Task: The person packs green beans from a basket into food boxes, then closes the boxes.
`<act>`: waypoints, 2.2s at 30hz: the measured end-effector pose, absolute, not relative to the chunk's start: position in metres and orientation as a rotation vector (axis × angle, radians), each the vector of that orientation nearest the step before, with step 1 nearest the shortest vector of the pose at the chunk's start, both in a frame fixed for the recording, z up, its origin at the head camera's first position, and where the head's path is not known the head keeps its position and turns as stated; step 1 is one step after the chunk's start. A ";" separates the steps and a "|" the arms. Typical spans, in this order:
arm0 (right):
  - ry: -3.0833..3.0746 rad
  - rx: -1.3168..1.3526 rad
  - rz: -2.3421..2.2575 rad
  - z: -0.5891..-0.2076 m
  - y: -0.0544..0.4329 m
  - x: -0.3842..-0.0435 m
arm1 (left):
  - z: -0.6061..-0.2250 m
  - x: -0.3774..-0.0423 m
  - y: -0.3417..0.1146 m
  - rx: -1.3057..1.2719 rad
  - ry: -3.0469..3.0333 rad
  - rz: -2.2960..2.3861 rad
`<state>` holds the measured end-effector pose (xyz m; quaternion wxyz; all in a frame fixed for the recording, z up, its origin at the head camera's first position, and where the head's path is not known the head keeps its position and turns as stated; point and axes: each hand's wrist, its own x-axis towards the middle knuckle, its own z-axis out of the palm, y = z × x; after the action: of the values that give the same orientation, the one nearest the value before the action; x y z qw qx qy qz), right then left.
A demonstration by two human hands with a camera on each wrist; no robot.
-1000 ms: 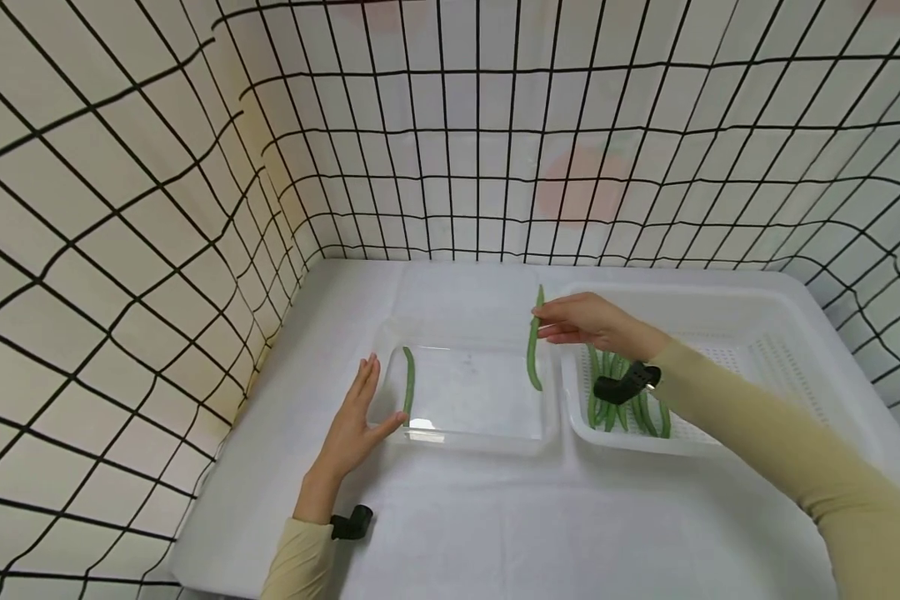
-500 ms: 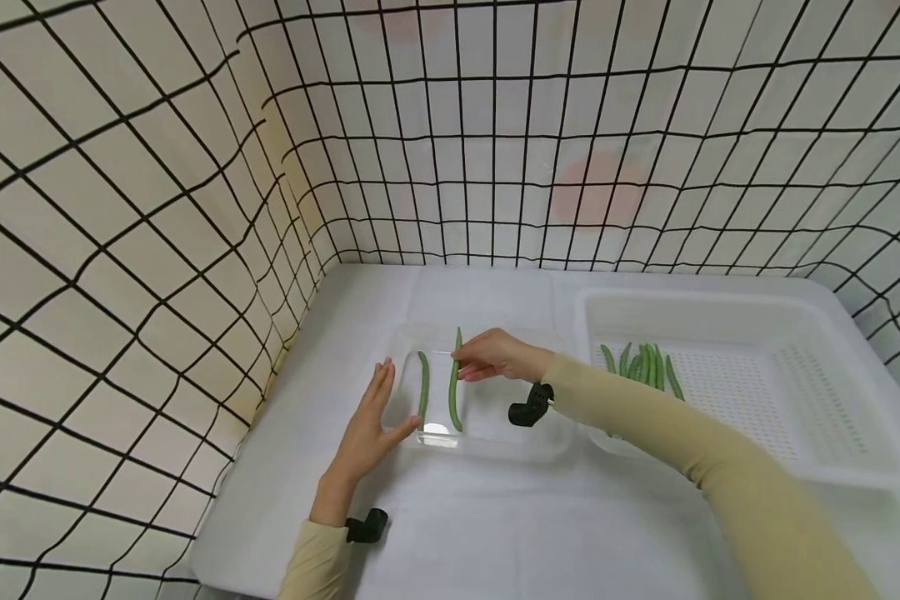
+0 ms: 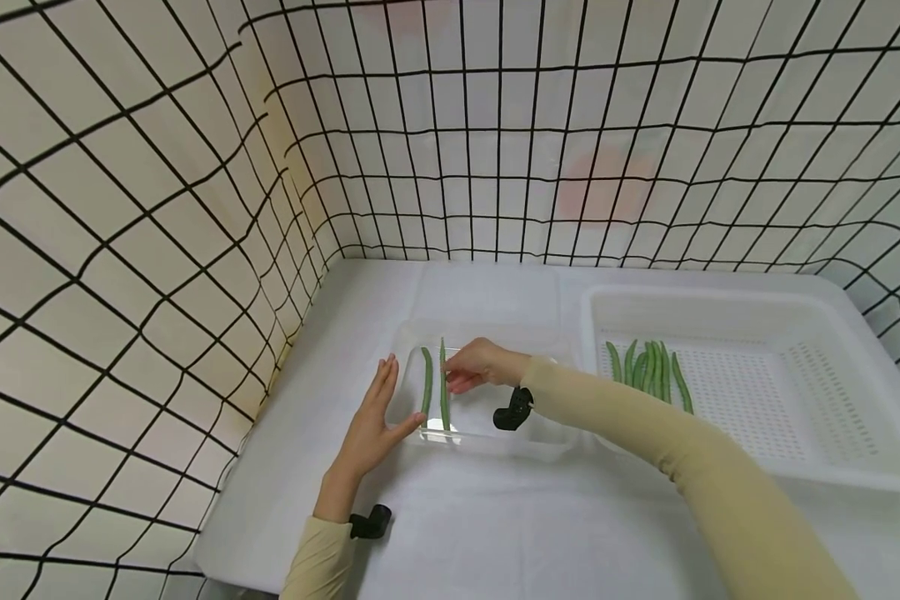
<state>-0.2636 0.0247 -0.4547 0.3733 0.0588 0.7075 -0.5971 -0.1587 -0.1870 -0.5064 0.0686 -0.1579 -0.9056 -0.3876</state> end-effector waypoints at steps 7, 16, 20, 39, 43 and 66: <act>1.802 0.151 -1.488 -0.451 0.038 -0.262 | -0.507 -0.159 -0.186 -0.460 -2.736 -1.159; 1.843 0.025 -1.494 -0.419 0.094 -0.260 | -0.506 -0.160 -0.185 -0.466 -2.747 -1.153; 1.860 -0.007 -1.544 -0.407 0.139 -0.259 | -0.506 -0.160 -0.185 -0.467 -2.746 -1.151; 2.067 0.338 -1.401 -0.439 0.348 -0.243 | -0.504 -0.158 -0.185 -0.465 -2.725 -1.163; 2.101 0.394 -1.290 -0.456 0.369 -0.235 | -0.506 -0.158 -0.184 -0.469 -2.729 -1.144; 1.998 0.480 -1.427 -0.474 0.338 -0.228 | -0.506 -0.158 -0.184 -0.484 -2.716 -1.154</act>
<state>-0.2281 0.3377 -0.4744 0.3143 0.1821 0.7582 -0.5415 -0.1578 -0.1845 -0.5064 0.0752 -0.1614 -0.9057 -0.3848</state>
